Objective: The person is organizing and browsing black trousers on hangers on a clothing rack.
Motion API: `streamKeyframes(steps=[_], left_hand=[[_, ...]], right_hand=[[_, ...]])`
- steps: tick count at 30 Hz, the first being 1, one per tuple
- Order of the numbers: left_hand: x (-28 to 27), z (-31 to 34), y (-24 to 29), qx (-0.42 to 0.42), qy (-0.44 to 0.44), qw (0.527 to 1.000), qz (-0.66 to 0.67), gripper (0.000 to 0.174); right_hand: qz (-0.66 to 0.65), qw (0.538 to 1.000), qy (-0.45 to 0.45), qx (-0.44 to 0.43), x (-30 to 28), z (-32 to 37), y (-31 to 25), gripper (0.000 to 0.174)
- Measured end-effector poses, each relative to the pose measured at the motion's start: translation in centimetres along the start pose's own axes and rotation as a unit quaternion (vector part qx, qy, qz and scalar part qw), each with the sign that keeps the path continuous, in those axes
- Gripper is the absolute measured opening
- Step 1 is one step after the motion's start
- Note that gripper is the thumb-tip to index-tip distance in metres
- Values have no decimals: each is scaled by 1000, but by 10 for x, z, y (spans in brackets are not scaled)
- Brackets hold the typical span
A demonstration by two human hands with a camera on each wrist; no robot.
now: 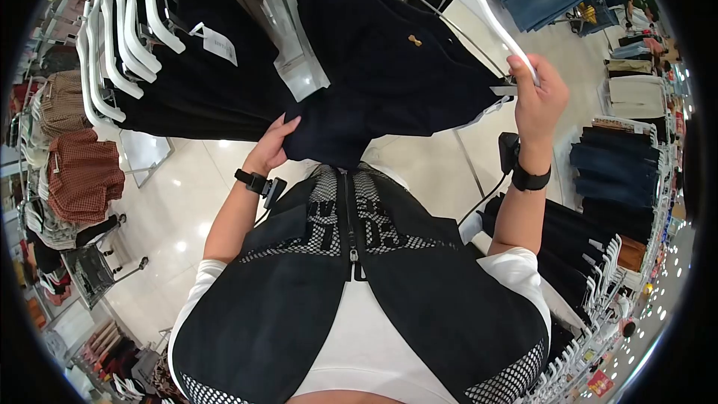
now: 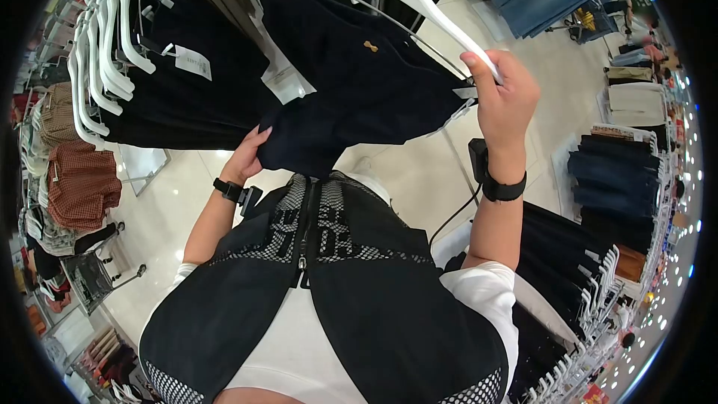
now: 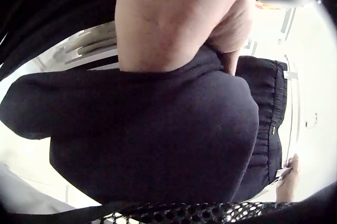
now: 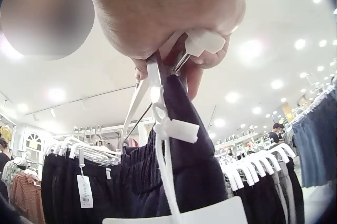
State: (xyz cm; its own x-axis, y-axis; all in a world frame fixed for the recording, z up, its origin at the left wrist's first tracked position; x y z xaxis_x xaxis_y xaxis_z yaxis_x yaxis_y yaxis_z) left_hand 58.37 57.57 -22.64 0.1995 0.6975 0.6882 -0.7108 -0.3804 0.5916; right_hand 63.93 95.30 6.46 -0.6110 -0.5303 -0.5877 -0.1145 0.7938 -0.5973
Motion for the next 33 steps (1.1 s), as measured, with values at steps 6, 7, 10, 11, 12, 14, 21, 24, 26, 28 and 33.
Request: streamKeyframes(steps=[6,7,10,11,12,14,21,24,26,28,33], left_hand=[[-41,-13,-3,-64,23,985,-157,43],[-49,-19,-5,-73,37,969,-232,47],[-69,-34,-1,1,71,840,-537,60],[-67,-29,0,89,72,730,-674,64],[-54,-21,4,177,68,592,-783,69],[-51,-17,7,160,37,599,-784,76],[-50,-33,35,121,6,751,-649,74],[-28,-34,54,133,32,827,-546,70],[-23,-42,57,218,32,875,-432,82],[2,-36,71,278,66,828,-481,91],[5,-58,58,105,18,980,-166,65]], right_hand=[[-65,996,39,50,8,15,-14,24],[-53,996,41,50,8,19,-19,24],[-25,997,50,52,10,31,-37,23],[-19,997,57,54,11,37,-42,23],[-12,996,64,57,11,42,-46,23],[-4,996,59,70,12,52,-50,23],[-20,995,48,90,26,73,-57,18],[19,998,20,59,25,74,-64,18],[37,999,1,12,23,72,-76,17],[50,995,-40,-71,19,75,-81,19],[46,960,-100,-259,13,94,-107,31]])
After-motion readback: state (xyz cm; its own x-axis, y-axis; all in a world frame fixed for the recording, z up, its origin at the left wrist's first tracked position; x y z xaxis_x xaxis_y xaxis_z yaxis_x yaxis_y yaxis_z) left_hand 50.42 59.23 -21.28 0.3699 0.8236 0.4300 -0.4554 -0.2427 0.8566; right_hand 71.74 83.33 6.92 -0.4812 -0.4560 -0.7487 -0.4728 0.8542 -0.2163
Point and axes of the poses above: each hand's wrist, its own z-axis away from the middle knuckle, its own x-axis out of the palm, y = z × x, the point moved 6 cm from there along -z, towards the middle knuckle, and after that the axes turned 1 degree about -y, right-handed, at the moved point
